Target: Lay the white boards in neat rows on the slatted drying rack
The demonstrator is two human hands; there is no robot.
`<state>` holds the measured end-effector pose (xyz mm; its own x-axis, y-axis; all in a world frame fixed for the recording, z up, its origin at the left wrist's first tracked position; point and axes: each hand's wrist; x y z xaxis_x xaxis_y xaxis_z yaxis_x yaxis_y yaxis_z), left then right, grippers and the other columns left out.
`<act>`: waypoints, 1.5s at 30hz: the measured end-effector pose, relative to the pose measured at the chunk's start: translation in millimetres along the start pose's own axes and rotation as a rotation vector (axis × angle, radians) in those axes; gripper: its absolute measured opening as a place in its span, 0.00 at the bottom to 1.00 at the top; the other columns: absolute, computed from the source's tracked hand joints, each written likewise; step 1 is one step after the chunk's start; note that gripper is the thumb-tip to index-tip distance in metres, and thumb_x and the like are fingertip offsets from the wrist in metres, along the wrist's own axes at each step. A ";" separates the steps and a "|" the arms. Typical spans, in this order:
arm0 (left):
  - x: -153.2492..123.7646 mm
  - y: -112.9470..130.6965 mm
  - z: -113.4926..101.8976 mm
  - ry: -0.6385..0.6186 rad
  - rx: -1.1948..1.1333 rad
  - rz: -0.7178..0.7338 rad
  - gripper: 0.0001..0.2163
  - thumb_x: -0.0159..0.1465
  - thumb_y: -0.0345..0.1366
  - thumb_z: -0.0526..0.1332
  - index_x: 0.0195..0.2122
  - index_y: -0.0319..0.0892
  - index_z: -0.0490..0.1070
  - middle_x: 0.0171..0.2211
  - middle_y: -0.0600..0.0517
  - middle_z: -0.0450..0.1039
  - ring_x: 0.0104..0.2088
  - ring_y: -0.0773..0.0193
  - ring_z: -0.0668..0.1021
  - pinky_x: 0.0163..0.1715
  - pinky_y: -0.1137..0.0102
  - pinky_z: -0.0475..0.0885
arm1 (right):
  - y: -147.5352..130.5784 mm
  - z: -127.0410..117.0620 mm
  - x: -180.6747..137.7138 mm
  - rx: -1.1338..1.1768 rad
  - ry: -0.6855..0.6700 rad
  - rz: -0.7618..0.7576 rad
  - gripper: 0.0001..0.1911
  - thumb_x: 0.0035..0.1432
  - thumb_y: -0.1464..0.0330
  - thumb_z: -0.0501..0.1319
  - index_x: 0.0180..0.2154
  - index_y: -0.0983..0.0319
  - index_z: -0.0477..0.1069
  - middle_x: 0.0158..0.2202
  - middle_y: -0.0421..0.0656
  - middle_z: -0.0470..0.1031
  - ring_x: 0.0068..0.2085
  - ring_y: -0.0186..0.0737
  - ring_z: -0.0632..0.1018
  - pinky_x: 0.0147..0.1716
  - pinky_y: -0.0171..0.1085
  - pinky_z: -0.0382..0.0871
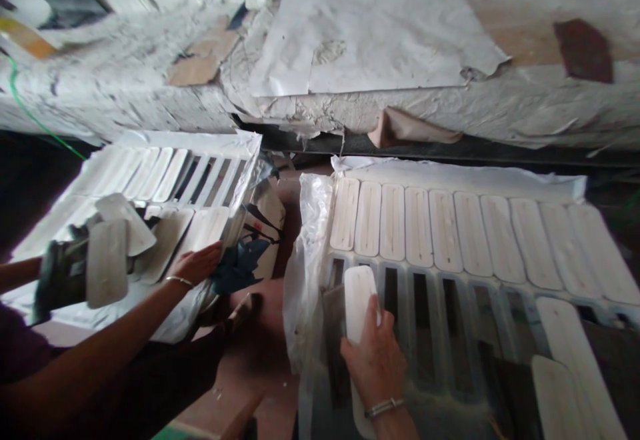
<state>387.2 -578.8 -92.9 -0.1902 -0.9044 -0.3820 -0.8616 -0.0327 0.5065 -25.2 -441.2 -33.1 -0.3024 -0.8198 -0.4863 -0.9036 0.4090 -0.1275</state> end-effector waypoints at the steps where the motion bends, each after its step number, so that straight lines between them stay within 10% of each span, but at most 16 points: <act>1: 1.1 -4.1 3.1 -0.044 0.041 0.017 0.28 0.65 0.25 0.40 0.66 0.50 0.53 0.52 0.48 0.75 0.57 0.57 0.74 0.47 0.59 0.71 | -4.1 -1.8 3.4 -0.025 0.010 -0.007 0.41 0.56 0.62 0.58 0.67 0.67 0.45 0.56 0.53 0.61 0.46 0.51 0.76 0.36 0.41 0.72; 6: 14.2 -12.9 2.6 -0.198 0.139 0.108 0.20 0.67 0.36 0.49 0.59 0.50 0.66 0.45 0.49 0.78 0.52 0.60 0.76 0.48 0.61 0.69 | -1.6 -5.4 5.9 -0.051 0.015 0.051 0.40 0.58 0.60 0.57 0.66 0.66 0.45 0.55 0.52 0.61 0.44 0.50 0.78 0.36 0.41 0.72; 16: 7.2 -24.5 10.1 -0.120 0.069 0.143 0.16 0.64 0.40 0.54 0.52 0.51 0.73 0.36 0.48 0.78 0.48 0.59 0.78 0.47 0.61 0.70 | 23.4 19.1 -7.6 0.001 0.001 0.111 0.39 0.58 0.55 0.54 0.64 0.66 0.48 0.49 0.51 0.64 0.36 0.49 0.79 0.34 0.44 0.72; 22: 7.2 -40.5 -2.0 -0.052 -0.027 0.118 0.32 0.67 0.23 0.28 0.58 0.44 0.67 0.38 0.51 0.78 0.45 0.63 0.81 0.43 0.61 0.73 | 20.4 27.2 -10.4 0.016 0.055 0.119 0.38 0.58 0.56 0.56 0.64 0.64 0.49 0.48 0.49 0.64 0.36 0.48 0.79 0.35 0.43 0.72; 27: 10.0 -58.1 -8.7 -0.053 0.066 0.213 0.17 0.66 0.30 0.47 0.47 0.43 0.74 0.41 0.47 0.77 0.53 0.59 0.77 0.53 0.60 0.69 | -15.5 21.5 28.6 0.023 0.134 0.082 0.40 0.58 0.59 0.58 0.65 0.68 0.46 0.52 0.54 0.62 0.41 0.51 0.78 0.34 0.43 0.72; 32: 19.6 -73.9 16.0 -0.099 0.179 0.300 0.18 0.61 0.23 0.46 0.36 0.45 0.74 0.40 0.49 0.77 0.61 0.48 0.69 0.62 0.44 0.56 | -35.7 43.4 41.9 0.081 0.246 0.045 0.40 0.59 0.62 0.58 0.66 0.67 0.44 0.52 0.55 0.63 0.45 0.52 0.76 0.34 0.43 0.73; 45: 35.1 -88.6 24.1 -0.171 0.137 0.304 0.12 0.65 0.38 0.50 0.30 0.49 0.73 0.34 0.50 0.78 0.56 0.56 0.73 0.60 0.52 0.59 | -9.9 54.2 52.4 0.413 0.250 -0.006 0.36 0.61 0.60 0.50 0.66 0.69 0.49 0.57 0.59 0.64 0.54 0.57 0.72 0.45 0.48 0.71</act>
Point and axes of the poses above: each hand's wrist, its own x-axis towards the middle knuckle, its own z-axis out of the palm, y = z × x
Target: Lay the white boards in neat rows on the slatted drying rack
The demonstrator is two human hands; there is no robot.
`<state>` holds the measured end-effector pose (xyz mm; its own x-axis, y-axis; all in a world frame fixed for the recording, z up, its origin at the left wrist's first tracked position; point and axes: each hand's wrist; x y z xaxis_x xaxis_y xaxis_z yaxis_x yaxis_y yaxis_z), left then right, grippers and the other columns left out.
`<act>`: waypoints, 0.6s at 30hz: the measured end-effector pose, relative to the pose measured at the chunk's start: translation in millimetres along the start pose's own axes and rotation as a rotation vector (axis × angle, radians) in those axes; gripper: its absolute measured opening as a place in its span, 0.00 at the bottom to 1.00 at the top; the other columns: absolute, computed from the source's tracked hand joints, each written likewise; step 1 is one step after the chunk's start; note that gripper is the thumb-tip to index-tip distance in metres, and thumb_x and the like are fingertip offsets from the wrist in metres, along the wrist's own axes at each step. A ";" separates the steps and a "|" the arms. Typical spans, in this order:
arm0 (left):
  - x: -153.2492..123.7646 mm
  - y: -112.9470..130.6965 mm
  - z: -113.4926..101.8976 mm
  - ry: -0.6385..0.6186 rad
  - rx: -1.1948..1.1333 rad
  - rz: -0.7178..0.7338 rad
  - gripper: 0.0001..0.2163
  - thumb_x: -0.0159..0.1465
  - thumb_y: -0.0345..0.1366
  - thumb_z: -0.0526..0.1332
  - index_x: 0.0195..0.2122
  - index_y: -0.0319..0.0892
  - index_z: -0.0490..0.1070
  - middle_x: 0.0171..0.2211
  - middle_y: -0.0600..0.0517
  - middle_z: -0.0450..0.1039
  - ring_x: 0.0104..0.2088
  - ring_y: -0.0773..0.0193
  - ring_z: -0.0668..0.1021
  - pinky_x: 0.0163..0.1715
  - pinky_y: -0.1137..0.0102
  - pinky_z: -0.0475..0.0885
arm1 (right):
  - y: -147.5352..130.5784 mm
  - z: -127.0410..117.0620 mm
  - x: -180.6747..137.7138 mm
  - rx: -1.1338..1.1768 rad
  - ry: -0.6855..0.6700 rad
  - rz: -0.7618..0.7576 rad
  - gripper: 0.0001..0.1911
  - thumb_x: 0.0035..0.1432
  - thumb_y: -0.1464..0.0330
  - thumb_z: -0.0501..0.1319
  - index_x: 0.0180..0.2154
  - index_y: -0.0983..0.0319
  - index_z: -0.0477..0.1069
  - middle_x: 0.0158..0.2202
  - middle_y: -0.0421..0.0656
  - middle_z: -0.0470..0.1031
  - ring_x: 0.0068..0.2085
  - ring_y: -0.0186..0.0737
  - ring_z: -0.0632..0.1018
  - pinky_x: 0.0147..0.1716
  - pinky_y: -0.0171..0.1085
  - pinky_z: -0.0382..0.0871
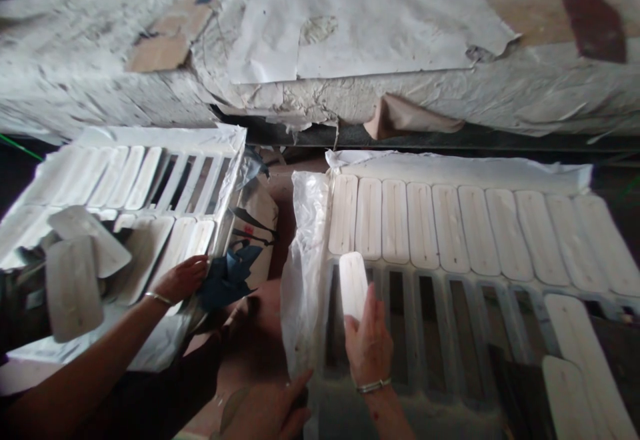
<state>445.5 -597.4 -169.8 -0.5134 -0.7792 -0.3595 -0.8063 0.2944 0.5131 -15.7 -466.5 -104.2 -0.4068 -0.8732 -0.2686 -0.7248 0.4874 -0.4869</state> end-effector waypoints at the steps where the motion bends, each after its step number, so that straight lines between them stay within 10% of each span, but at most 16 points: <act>1: -0.1 2.4 1.1 -0.004 -0.005 -0.010 0.12 0.65 0.41 0.51 0.30 0.50 0.73 0.34 0.49 0.78 0.55 0.57 0.74 0.58 0.55 0.61 | 1.4 5.8 0.9 0.115 -0.025 0.052 0.36 0.59 0.59 0.50 0.64 0.71 0.53 0.56 0.59 0.65 0.55 0.57 0.71 0.49 0.49 0.69; 6: -9.2 13.1 2.3 -0.046 -0.007 -0.027 0.13 0.64 0.48 0.53 0.34 0.52 0.76 0.30 0.47 0.78 0.47 0.62 0.78 0.51 0.59 0.66 | 27.9 37.5 12.2 0.437 -0.189 0.279 0.30 0.47 0.50 0.55 0.40 0.69 0.73 0.35 0.52 0.77 0.40 0.55 0.76 0.42 0.46 0.70; 12: -22.4 16.3 6.1 -0.092 0.022 -0.031 0.23 0.62 0.56 0.50 0.18 0.50 0.70 0.16 0.49 0.70 0.41 0.46 0.80 0.51 0.43 0.62 | 46.8 29.9 22.6 0.698 -0.499 0.354 0.21 0.40 0.52 0.61 0.29 0.63 0.71 0.28 0.43 0.76 0.33 0.44 0.77 0.34 0.38 0.71; 18: -12.6 36.0 22.7 -0.062 0.047 -0.122 0.15 0.63 0.46 0.54 0.26 0.48 0.75 0.22 0.47 0.73 0.43 0.44 0.80 0.51 0.44 0.63 | 38.2 23.8 30.5 0.752 -0.605 0.360 0.19 0.40 0.52 0.63 0.27 0.61 0.67 0.25 0.38 0.72 0.29 0.37 0.75 0.31 0.35 0.69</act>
Point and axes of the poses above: each hand's wrist, its own x-axis towards the middle knuckle, its own z-axis out of the palm, y = z × x
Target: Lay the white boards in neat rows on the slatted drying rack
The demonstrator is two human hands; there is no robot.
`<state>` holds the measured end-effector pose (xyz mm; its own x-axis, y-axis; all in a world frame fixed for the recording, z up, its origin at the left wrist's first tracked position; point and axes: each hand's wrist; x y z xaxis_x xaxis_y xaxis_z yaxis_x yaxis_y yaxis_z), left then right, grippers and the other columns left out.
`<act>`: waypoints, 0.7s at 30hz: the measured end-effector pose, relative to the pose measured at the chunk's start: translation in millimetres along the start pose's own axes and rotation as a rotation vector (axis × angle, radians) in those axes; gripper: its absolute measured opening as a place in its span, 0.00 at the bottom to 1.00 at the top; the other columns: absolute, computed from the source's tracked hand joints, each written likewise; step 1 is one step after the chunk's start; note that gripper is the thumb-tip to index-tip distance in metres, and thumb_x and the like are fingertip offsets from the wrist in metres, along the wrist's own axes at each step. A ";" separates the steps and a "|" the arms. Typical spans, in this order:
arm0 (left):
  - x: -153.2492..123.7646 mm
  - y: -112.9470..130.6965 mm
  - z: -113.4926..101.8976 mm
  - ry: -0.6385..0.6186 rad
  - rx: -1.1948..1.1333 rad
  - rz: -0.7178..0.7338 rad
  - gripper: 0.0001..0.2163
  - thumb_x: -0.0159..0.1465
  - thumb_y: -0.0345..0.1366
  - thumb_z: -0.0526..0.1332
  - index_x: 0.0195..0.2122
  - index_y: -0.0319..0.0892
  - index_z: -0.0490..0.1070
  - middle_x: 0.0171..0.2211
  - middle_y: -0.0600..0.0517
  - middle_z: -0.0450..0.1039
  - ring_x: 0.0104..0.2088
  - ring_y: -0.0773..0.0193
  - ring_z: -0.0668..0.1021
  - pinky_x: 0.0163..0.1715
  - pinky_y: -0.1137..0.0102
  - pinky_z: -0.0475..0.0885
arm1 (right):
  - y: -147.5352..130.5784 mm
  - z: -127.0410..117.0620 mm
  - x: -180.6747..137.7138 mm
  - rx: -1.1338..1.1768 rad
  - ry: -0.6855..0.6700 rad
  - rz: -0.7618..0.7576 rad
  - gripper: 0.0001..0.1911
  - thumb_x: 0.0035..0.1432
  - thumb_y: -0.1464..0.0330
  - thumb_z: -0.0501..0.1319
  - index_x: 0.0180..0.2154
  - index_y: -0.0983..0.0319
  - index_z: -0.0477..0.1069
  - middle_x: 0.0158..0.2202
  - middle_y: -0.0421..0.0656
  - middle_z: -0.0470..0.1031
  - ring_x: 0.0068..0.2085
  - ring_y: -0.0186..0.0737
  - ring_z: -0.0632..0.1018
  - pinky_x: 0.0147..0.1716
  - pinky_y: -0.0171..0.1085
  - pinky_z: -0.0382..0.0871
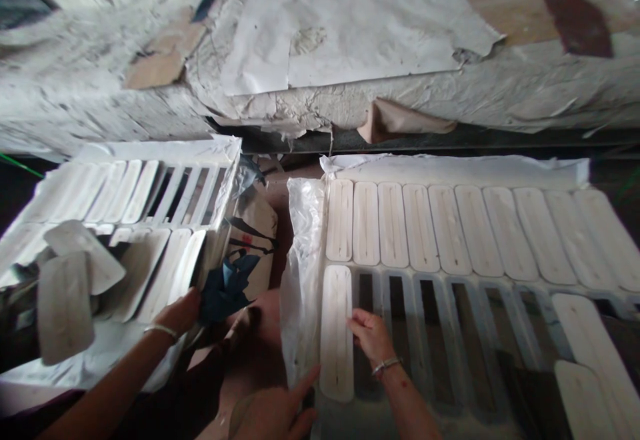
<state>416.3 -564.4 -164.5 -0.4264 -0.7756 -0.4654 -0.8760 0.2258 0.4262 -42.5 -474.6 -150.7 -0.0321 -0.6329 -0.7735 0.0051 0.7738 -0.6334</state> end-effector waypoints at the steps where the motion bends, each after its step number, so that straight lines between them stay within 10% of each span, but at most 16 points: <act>1: 1.6 4.6 0.5 0.005 -0.002 -0.011 0.14 0.63 0.45 0.54 0.26 0.48 0.75 0.22 0.47 0.74 0.43 0.42 0.80 0.50 0.43 0.64 | 0.2 0.2 1.7 -0.012 -0.002 -0.004 0.19 0.40 0.52 0.62 0.26 0.61 0.67 0.25 0.38 0.72 0.29 0.36 0.74 0.30 0.34 0.69; 11: -16.3 67.7 -31.0 -0.033 -0.139 0.023 0.17 0.66 0.51 0.54 0.40 0.47 0.77 0.34 0.46 0.79 0.42 0.52 0.81 0.39 0.56 0.72 | -8.1 -0.9 17.1 -0.412 0.028 0.053 0.06 0.52 0.66 0.55 0.25 0.60 0.61 0.19 0.34 0.68 0.20 0.34 0.73 0.19 0.32 0.67; 17: -27.6 196.7 37.1 -0.150 -0.172 0.084 0.16 0.67 0.50 0.58 0.50 0.50 0.73 0.48 0.47 0.76 0.46 0.60 0.79 0.47 0.62 0.73 | -32.0 1.6 13.9 -0.755 0.018 0.104 0.11 0.62 0.69 0.57 0.27 0.63 0.67 0.16 0.34 0.67 0.20 0.34 0.74 0.23 0.34 0.71; 21: -28.4 265.7 75.0 -0.267 -0.103 0.020 0.25 0.66 0.45 0.57 0.64 0.51 0.61 0.36 0.43 0.81 0.37 0.50 0.83 0.38 0.58 0.75 | -44.2 4.7 15.1 -0.969 0.055 0.083 0.11 0.61 0.65 0.61 0.29 0.65 0.72 0.26 0.42 0.77 0.32 0.37 0.79 0.38 0.41 0.74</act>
Point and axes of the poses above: each hand's wrist, its own x-axis towards the middle knuckle, its own z-axis out of the palm, y = z × x
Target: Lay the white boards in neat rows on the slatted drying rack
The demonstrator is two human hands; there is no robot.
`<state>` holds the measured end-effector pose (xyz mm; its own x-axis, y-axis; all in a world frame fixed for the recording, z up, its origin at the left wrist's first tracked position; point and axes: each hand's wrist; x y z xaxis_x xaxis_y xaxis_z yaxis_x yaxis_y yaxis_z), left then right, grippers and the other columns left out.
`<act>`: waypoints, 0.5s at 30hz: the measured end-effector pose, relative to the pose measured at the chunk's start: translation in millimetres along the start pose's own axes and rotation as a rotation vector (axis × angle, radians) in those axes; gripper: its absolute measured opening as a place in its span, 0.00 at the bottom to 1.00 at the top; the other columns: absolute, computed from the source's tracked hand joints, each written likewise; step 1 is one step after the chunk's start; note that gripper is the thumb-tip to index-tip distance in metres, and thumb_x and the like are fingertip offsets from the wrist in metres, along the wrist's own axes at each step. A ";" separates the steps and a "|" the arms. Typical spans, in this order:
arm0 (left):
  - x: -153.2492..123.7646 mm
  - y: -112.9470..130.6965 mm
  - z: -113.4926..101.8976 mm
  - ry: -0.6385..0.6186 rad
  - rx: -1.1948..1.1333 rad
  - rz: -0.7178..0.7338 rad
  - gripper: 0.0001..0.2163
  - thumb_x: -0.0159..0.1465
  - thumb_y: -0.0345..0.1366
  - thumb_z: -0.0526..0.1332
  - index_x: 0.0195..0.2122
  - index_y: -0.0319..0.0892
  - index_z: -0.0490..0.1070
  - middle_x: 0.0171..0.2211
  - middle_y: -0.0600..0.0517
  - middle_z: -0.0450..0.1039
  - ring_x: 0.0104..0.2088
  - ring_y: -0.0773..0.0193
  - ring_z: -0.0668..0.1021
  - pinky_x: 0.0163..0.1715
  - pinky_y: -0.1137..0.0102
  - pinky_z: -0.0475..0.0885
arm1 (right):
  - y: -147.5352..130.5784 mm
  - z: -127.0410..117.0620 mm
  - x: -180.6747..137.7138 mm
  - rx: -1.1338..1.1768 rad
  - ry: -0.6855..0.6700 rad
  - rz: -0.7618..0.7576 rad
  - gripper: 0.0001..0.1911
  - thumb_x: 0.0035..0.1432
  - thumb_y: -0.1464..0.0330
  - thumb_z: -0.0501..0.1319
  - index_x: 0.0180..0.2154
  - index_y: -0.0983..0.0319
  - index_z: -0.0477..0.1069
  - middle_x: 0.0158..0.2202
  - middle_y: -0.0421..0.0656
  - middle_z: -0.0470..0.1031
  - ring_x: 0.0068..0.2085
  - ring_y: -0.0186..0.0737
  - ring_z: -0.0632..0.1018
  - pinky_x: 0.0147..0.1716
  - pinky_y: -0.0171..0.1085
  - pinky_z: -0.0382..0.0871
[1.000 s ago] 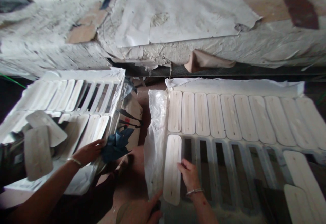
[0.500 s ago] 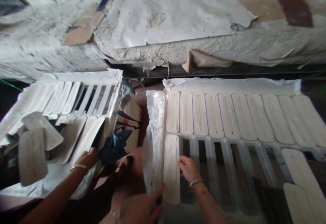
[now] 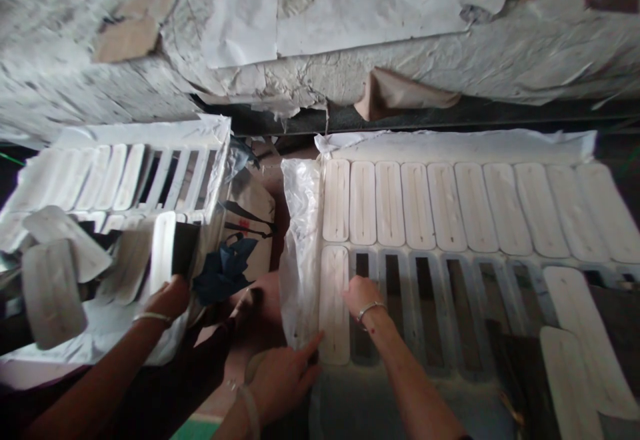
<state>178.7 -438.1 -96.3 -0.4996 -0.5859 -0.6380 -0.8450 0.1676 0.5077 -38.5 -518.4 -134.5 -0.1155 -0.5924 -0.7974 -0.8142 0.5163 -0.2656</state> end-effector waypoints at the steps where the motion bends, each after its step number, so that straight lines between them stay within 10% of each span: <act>1: 1.4 8.5 2.3 -0.036 0.029 -0.035 0.26 0.66 0.44 0.55 0.66 0.52 0.58 0.35 0.43 0.81 0.36 0.47 0.83 0.36 0.57 0.75 | -2.4 -1.6 0.8 -0.045 0.024 0.001 0.10 0.60 0.66 0.62 0.30 0.65 0.73 0.30 0.45 0.79 0.36 0.39 0.80 0.42 0.43 0.74; 9: -13.4 7.2 -28.8 -0.067 -0.093 -0.214 0.23 0.67 0.48 0.51 0.61 0.50 0.66 0.40 0.41 0.80 0.42 0.44 0.81 0.42 0.56 0.72 | 3.8 -4.3 -3.5 -0.019 0.104 -0.057 0.11 0.55 0.65 0.61 0.23 0.63 0.72 0.28 0.50 0.78 0.36 0.47 0.80 0.37 0.41 0.70; 15: -35.1 -20.9 -31.7 0.190 -0.902 -0.304 0.21 0.63 0.48 0.58 0.51 0.42 0.75 0.48 0.47 0.78 0.50 0.53 0.76 0.53 0.66 0.67 | 50.7 27.7 -71.4 0.410 0.012 -0.152 0.21 0.53 0.50 0.53 0.29 0.61 0.70 0.24 0.45 0.77 0.26 0.42 0.77 0.29 0.39 0.70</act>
<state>220.0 -446.1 -66.2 -0.1784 -0.6355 -0.7512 -0.4295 -0.6366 0.6405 -55.8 -432.8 -106.1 -0.0204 -0.6863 -0.7270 -0.5296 0.6242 -0.5744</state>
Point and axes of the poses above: each hand's wrist, its own x-axis towards the middle knuckle, its own z-axis out of the palm, y = z × x
